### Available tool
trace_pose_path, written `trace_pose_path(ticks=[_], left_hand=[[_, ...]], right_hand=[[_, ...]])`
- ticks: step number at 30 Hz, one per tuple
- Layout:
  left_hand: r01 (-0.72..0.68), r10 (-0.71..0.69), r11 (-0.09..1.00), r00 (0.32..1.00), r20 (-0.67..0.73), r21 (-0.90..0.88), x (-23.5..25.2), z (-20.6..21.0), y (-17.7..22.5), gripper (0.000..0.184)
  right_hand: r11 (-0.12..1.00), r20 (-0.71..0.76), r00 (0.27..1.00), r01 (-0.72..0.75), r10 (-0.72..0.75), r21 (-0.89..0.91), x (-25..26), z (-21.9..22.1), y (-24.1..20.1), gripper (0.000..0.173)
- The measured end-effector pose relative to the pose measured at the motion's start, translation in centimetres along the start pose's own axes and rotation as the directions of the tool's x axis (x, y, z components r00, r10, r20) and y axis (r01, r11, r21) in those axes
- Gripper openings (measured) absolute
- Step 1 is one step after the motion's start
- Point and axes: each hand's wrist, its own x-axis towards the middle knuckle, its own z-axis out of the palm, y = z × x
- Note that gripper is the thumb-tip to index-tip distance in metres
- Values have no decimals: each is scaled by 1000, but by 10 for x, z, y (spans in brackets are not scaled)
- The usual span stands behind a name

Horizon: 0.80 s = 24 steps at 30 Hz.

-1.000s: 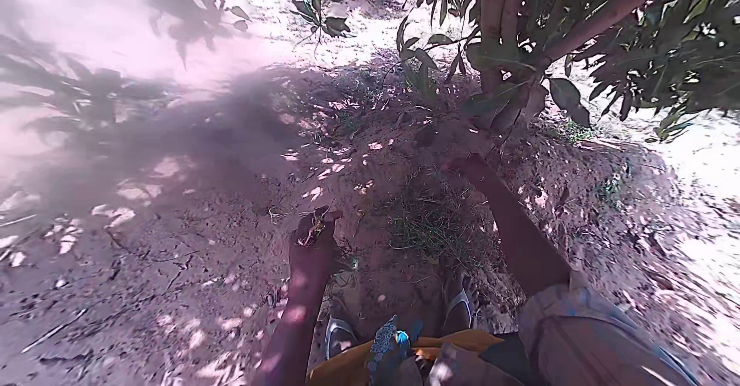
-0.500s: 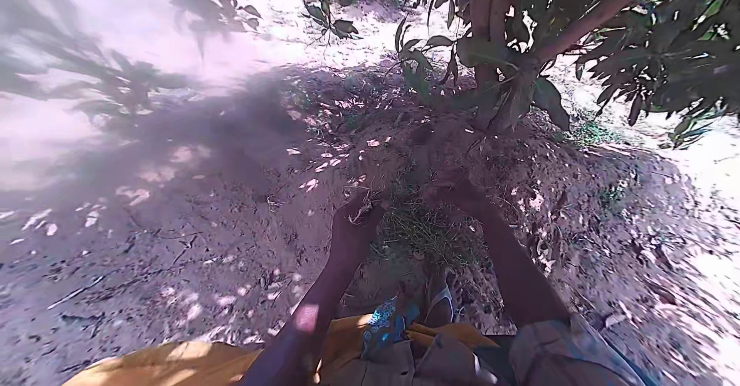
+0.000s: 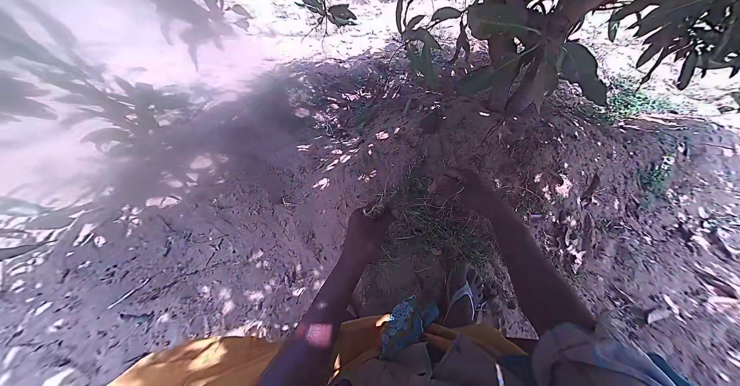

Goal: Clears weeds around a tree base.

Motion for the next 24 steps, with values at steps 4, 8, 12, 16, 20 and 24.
trace_pose_path(ticks=[4, 8, 12, 16, 20, 24], left_hand=[[64, -85, 956, 994, -62, -285, 7, -13, -11, 10], [60, -102, 876, 993, -62, -478, 9, -14, -17, 14], [137, -176, 800, 984, -10, -584, 7, -13, -13, 14], [163, -171, 752, 984, 49, -639, 5, -12, -10, 16], [194, -139, 818, 980, 140, -541, -1, -6, -12, 13], [143, -155, 861, 988, 16, -489, -3, -11, -16, 9]], right_hand=[[989, -578, 809, 147, -107, 24, -3, -32, -6, 35], [968, -686, 687, 113, -239, -224, -8, -31, -23, 34], [804, -294, 951, -252, 101, -538, 1, -8, -13, 65], [962, -77, 997, -23, 2, -272, 3, 35, -26, 45], [985, -224, 971, 119, -89, 124, 0, 71, -38, 23], [996, -340, 940, 7, 23, 85, 3, 51, -34, 28]])
